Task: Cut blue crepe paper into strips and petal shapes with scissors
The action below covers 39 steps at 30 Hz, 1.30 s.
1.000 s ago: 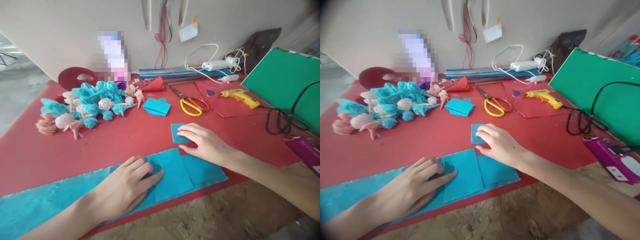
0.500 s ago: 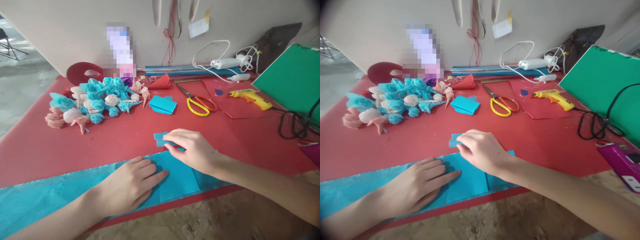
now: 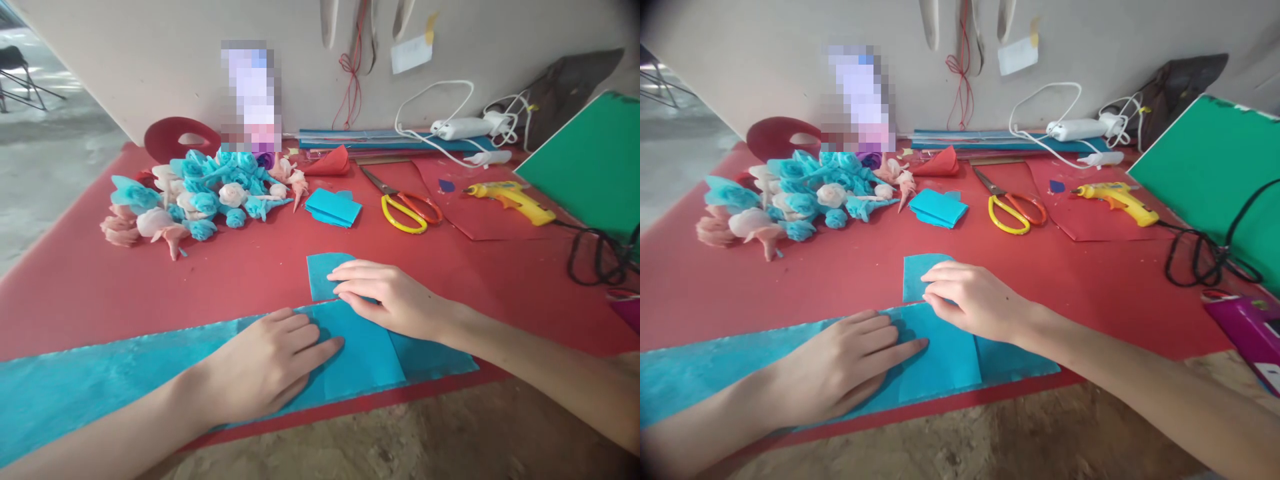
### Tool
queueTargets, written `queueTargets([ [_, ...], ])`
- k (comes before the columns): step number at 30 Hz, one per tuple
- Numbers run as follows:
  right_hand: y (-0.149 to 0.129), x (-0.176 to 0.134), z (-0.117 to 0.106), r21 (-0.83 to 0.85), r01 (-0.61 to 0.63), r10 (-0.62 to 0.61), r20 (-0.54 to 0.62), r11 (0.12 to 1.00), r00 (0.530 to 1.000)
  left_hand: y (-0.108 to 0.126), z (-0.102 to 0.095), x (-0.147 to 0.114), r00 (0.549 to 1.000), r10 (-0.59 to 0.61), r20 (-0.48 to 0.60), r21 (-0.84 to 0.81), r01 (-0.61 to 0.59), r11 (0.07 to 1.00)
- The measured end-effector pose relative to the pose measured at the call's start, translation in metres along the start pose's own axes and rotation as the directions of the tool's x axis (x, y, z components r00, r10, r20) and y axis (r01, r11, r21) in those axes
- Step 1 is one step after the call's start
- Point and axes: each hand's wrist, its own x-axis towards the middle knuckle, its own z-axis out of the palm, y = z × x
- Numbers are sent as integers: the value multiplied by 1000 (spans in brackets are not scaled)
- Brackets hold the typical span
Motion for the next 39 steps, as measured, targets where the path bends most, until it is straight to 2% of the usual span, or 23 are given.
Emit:
queueTargets([
  [3, 0, -1, -1, 4, 1, -1, 2, 1000, 1000, 0, 1, -1, 1000, -9, -24, 13, 10, 1000],
  [6, -3, -2, -8, 40, -10, 13, -72, 999, 997, 0, 2, -1, 999, -20, -35, 18, 20, 1000],
  [9, -5, -2, -20, 117, -119, 139, -181, 986, 974, 0, 2, -1, 999, -17, -36, 17, 18, 1000],
  [11, -5, -3, -28, 151, -215, 245, -215, 965, 946, 0, 2, -1, 999, -15, -36, 20, 15, 1000],
  [16, 3, -7, -35, 202, -339, 381, -231, 919, 895, 0, 2, -2, 999, -10, -33, 21, 11, 1000],
  [23, 9, -6, -39, 228, -393, 444, -245, 891, 862, -1, 3, -2, 999, -8, -38, 21, 9, 1000],
  [25, 10, -4, -40, 191, -394, 432, -239, 899, 869, -1, 3, -2, 999, -4, -39, 23, 5, 1000],
  [27, 10, -4, -39, 128, -358, 378, -193, 925, 906, 0, 3, -2, 999, -3, -44, 26, 4, 1000],
  [29, 8, -6, -35, 70, -259, 265, -90, 963, 960, 0, 2, -2, 999, -5, -51, 27, 6, 1000],
  [31, 4, -10, -27, 31, -133, 132, 51, 991, 990, 0, 2, -1, 998, -6, -57, 23, 8, 1000],
  [34, -1, -13, -14, -36, -21, 28, 194, 999, 981, 1, 2, 0, 998, -10, -65, 24, 11, 1000],
  [39, 11, 1, -4, -104, -33, 52, 189, 994, 981, 1, 1, 0, 998, 4, -67, 20, -3, 1000],
])
